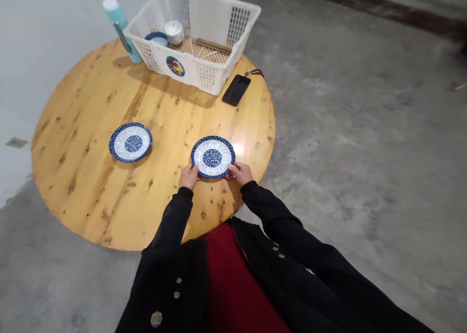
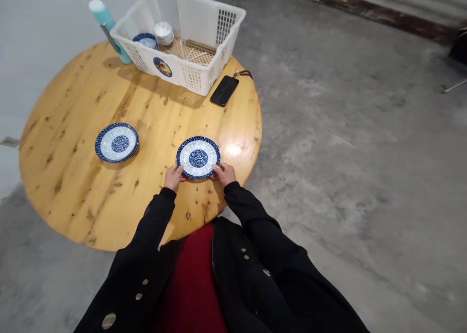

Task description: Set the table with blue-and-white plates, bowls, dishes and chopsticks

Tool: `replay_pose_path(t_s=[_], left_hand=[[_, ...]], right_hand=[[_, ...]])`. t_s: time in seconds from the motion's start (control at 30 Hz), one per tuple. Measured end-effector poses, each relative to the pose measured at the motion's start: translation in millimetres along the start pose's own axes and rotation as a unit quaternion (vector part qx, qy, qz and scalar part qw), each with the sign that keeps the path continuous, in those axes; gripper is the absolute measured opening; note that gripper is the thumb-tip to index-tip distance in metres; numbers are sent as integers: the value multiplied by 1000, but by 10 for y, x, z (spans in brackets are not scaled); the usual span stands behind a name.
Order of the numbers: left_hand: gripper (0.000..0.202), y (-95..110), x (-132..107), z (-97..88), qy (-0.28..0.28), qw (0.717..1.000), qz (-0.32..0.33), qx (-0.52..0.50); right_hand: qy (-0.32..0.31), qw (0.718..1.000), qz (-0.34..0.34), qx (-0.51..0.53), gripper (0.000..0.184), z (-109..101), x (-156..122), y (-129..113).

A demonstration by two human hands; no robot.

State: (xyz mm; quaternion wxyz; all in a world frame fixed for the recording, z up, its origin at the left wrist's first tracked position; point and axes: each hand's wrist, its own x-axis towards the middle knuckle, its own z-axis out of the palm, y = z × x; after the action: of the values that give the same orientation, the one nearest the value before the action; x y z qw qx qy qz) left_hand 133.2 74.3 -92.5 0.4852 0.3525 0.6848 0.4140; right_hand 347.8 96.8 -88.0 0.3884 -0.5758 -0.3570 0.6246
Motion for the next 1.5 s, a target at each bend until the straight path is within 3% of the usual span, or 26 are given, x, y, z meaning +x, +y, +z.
replay_pose_path(t_s=[0.13, 0.23, 0.37, 0.47, 0.57, 0.67, 0.77, 0.87, 1.07, 1.23, 1.5], left_hand=[[39, 37, -218, -160, 14, 998, -61, -3], [40, -20, -583, -467, 58, 996, -67, -14], [37, -189, -1262, -1004, 181, 981, -58, -39], [29, -346, -1763, -1275, 293, 950, -97, -53], [27, -501, -2147, -1288, 360, 920, -133, -81], [32, -613, -2385, -1087, 364, 911, -162, -107], [38, -664, -2507, -846, 332, 917, -186, -119], [43, -675, -2544, -738, 325, 917, -182, -141], [46, -741, -2557, -977, 331, 916, -146, -171], [46, -916, -2821, -1488, 319, 919, -149, -176], [47, -1436, -3399, -2894, 364, 913, -138, -123]], right_hand=[[22, 999, 6, 35, 53, -147, -156, 58], [65, 996, 13, 51, 54, -357, -419, 170], [93, 994, 21, 54, 55, -660, -842, 289], [96, 994, 28, 35, 52, -798, -1027, 307], [90, 996, 24, 14, 47, -823, -1028, 299], [56, 998, 19, -1, 45, -741, -942, 305], [14, 1000, 17, -14, 45, -591, -910, 316], [-22, 999, 20, -34, 46, -421, -992, 313], [-73, 995, 29, -59, 40, -61, -1287, 357], [-86, 994, 29, -63, 39, 441, -1576, 536], [-116, 990, 53, -60, 43, 1692, -2225, 1020]])
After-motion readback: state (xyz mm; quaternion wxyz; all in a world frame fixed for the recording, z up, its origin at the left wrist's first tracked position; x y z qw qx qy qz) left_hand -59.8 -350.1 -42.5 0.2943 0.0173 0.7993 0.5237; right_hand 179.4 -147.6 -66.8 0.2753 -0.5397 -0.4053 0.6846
